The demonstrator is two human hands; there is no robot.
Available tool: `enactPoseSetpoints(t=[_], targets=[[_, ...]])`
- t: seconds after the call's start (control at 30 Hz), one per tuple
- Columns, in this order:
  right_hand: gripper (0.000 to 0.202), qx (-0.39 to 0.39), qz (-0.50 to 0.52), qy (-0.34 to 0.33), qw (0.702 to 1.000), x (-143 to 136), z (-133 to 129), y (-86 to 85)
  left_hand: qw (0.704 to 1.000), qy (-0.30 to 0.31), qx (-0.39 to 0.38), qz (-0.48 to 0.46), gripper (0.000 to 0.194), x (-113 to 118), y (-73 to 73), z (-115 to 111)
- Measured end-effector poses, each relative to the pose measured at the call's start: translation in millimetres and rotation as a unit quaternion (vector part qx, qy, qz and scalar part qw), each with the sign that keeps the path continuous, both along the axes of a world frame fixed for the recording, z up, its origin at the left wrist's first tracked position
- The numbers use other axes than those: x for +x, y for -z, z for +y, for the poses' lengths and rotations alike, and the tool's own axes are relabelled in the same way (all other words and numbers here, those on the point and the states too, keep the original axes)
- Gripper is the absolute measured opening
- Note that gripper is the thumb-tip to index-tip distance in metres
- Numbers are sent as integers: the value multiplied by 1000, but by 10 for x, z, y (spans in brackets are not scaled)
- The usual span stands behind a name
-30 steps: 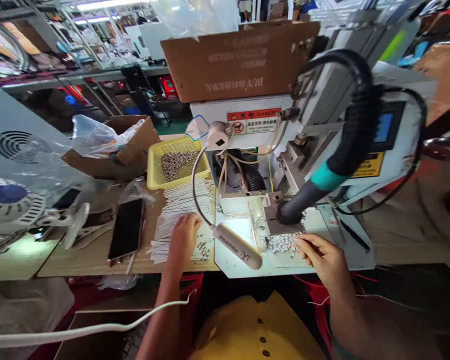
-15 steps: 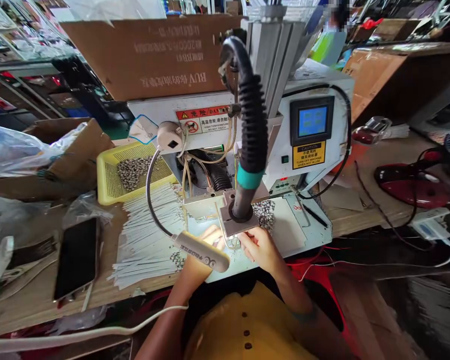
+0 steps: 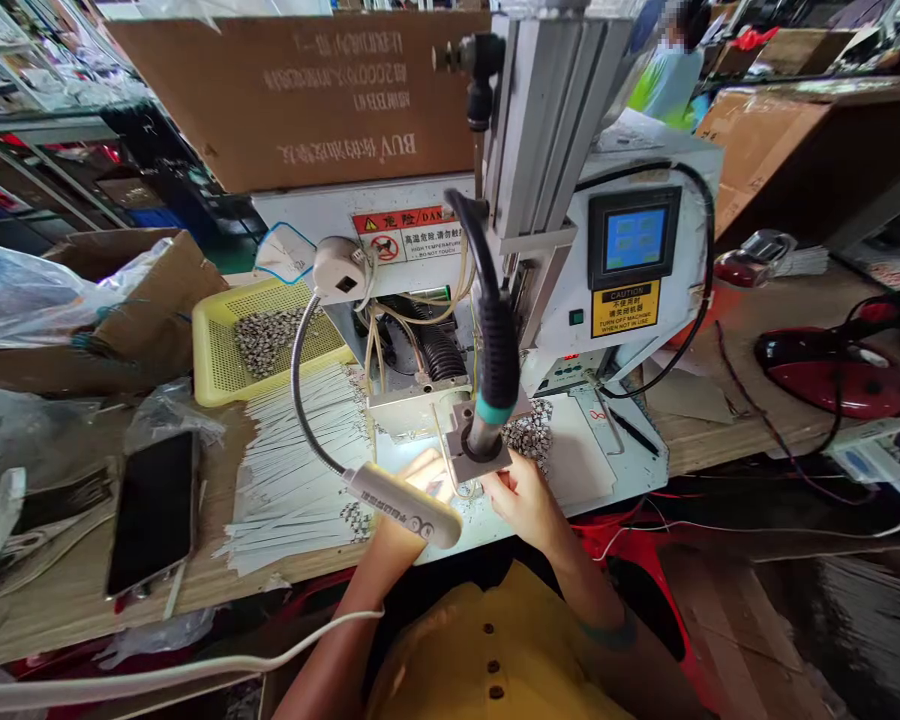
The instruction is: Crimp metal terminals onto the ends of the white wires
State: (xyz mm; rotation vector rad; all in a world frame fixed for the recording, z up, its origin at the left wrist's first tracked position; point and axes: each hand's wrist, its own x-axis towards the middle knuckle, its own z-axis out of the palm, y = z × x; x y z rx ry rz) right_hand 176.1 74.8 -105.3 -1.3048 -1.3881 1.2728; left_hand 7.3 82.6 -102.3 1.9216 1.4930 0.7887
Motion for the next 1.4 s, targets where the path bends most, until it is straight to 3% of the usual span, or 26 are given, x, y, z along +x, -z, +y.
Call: enactPoseSetpoints(t=[0.23,0.43,0.6,0.7,0.77,0.8,0.87,0.93,1.0,1.1,1.17,1.27,1.4], targets=[[19,-8,1,-8,1000,-11,-18,-38,998,16,22,-63,23,58,-102,6],[21,-6,8,-3,1000,-4,-7,3,997,22,48,-49,24,68,-126,14],[27,21,-15,-2,1000,-32,-21,-40,997,56,49,20,27,81,-160,-10],[24,72,-58,7,996,-7,-112,-154,988,84,90,98,29,-91,-224,-113],[24,111,-131,3,985,100,-170,-217,978,33,146,146,32,-342,-260,-204],[24,129,-178,14,975,187,-183,-227,967,-27,191,166,31,-498,-265,-245],[22,161,-274,74,945,407,-158,-190,942,-119,232,210,24,-823,-226,-308],[17,193,-346,174,901,626,-70,-83,933,-138,232,240,23,-1094,-120,-348],[16,225,-368,197,881,769,40,55,934,-113,220,258,26,-1262,23,-385],[15,259,-372,185,872,814,150,225,938,-121,196,261,29,-1324,188,-451],[17,272,-379,185,865,796,166,290,940,-144,171,256,26,-1293,216,-482],[20,281,-389,185,858,794,159,336,942,-171,136,256,25,-1211,150,-456],[28,269,-392,208,855,797,135,295,938,-193,121,261,23,-1064,4,-261]])
